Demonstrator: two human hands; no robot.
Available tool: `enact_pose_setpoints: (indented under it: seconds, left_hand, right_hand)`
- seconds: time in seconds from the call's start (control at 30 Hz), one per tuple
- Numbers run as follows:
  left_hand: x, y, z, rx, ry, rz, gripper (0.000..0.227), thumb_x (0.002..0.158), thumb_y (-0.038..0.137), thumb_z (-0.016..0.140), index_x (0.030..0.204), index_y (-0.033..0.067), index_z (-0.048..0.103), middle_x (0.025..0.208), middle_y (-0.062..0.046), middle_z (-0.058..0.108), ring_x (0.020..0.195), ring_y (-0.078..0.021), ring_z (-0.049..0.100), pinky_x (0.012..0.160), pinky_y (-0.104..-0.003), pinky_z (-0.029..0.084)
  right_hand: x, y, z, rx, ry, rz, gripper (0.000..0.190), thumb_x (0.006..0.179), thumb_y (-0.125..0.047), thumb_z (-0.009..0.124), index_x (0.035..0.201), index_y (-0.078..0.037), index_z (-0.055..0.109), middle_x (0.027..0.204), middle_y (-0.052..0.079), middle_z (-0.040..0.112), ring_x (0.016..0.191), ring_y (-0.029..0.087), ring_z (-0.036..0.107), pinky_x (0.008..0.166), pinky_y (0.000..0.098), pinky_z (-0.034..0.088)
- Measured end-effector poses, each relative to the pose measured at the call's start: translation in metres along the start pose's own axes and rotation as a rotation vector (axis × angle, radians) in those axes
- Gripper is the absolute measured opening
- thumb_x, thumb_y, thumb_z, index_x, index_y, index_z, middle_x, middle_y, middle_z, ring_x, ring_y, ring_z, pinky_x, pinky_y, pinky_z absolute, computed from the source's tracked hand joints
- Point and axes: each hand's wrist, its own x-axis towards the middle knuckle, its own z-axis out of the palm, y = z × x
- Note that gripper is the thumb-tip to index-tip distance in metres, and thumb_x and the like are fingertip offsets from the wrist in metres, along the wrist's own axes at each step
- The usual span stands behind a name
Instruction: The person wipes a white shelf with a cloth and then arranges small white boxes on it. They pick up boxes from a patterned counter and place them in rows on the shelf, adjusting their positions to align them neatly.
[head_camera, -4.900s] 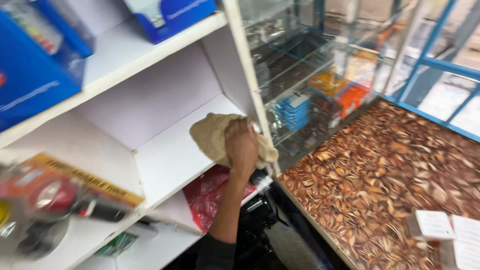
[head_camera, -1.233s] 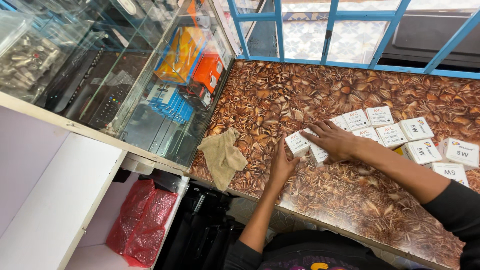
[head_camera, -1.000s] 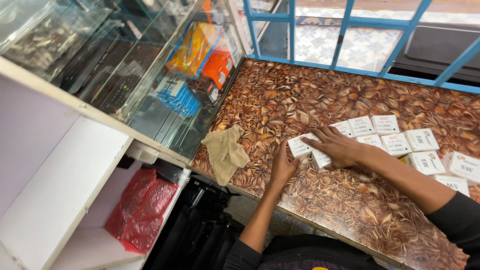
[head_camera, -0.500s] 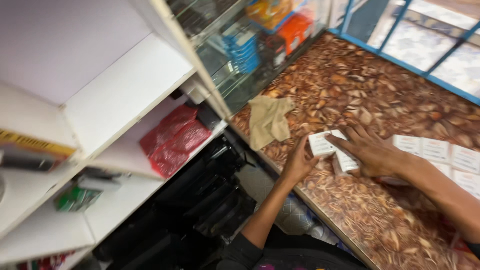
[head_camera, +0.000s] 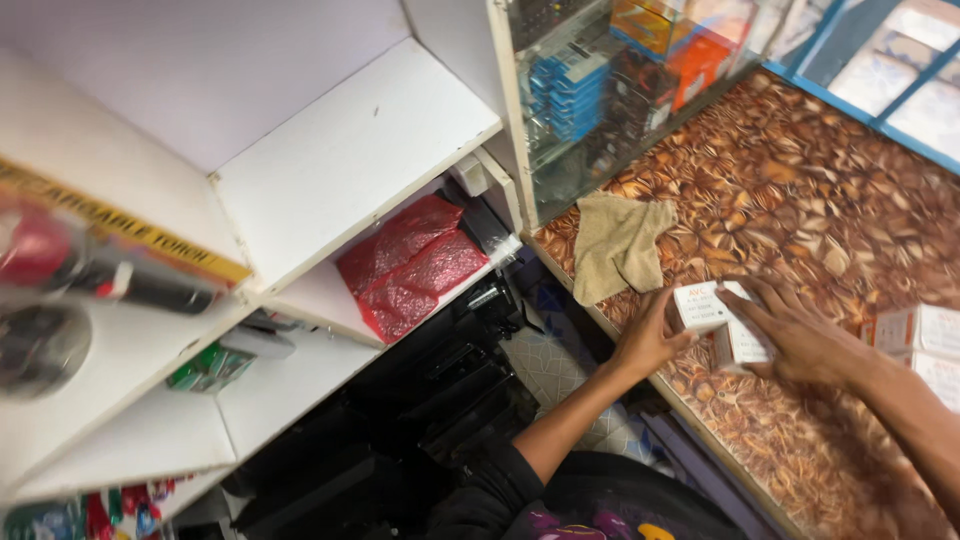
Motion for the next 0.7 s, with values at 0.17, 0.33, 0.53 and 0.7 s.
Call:
enact_pose_setpoints:
  seconds: [0.17, 0.33, 0.53, 0.7]
  left_hand:
    - [0.012, -0.027, -0.002, 0.01, -0.056, 0.092, 0.091, 0.089, 0.017, 0.074, 0.164, 0.0163, 0.023, 0.141, -0.018, 0.048, 0.077, -0.0228, 0.065, 0.066, -0.035, 0.056]
    - [0.013, -0.055, 0.005, -0.109, -0.049, 0.197, 0.078, 0.091, 0.019, 0.075, 0.157, 0.01, 0.034, 0.149, -0.019, 0.04, 0.084, -0.0221, 0.066, 0.075, -0.034, 0.059]
    - [0.003, -0.074, 0.009, -0.207, 0.101, 0.234, 0.092, 0.08, 0.017, 0.088, 0.158, 0.0094, 0.04, 0.148, -0.023, 0.042, 0.105, -0.0334, 0.065, 0.078, -0.036, 0.06]
    - [-0.01, -0.063, 0.002, -0.188, 0.095, 0.185, 0.112, 0.073, 0.043, 0.092, 0.16, 0.0073, 0.03, 0.154, -0.027, 0.033, 0.141, -0.0501, 0.037, 0.113, -0.06, 0.037]
  right_hand:
    - [-0.019, -0.034, -0.015, 0.206, 0.118, 0.098, 0.119, 0.073, -0.051, 0.08, 0.166, -0.024, 0.01, 0.167, 0.02, 0.018, 0.153, 0.039, 0.021, 0.118, 0.0552, 0.027]
    - [-0.046, -0.07, 0.009, 0.275, 0.477, 0.171, 0.117, 0.073, -0.073, 0.059, 0.164, -0.013, 0.017, 0.169, 0.026, 0.017, 0.153, 0.041, 0.024, 0.117, 0.068, 0.028]
    - [-0.057, -0.103, 0.054, 0.919, 0.821, 0.474, 0.083, 0.095, -0.041, 0.054, 0.166, -0.012, 0.023, 0.161, 0.022, 0.03, 0.152, 0.042, 0.023, 0.123, 0.0557, 0.02]
    - [-0.03, -0.094, 0.052, 1.366, 1.031, 0.553, 0.11, 0.089, -0.083, 0.025, 0.163, -0.002, 0.021, 0.158, 0.032, 0.031, 0.147, 0.049, 0.029, 0.12, 0.0601, 0.023]
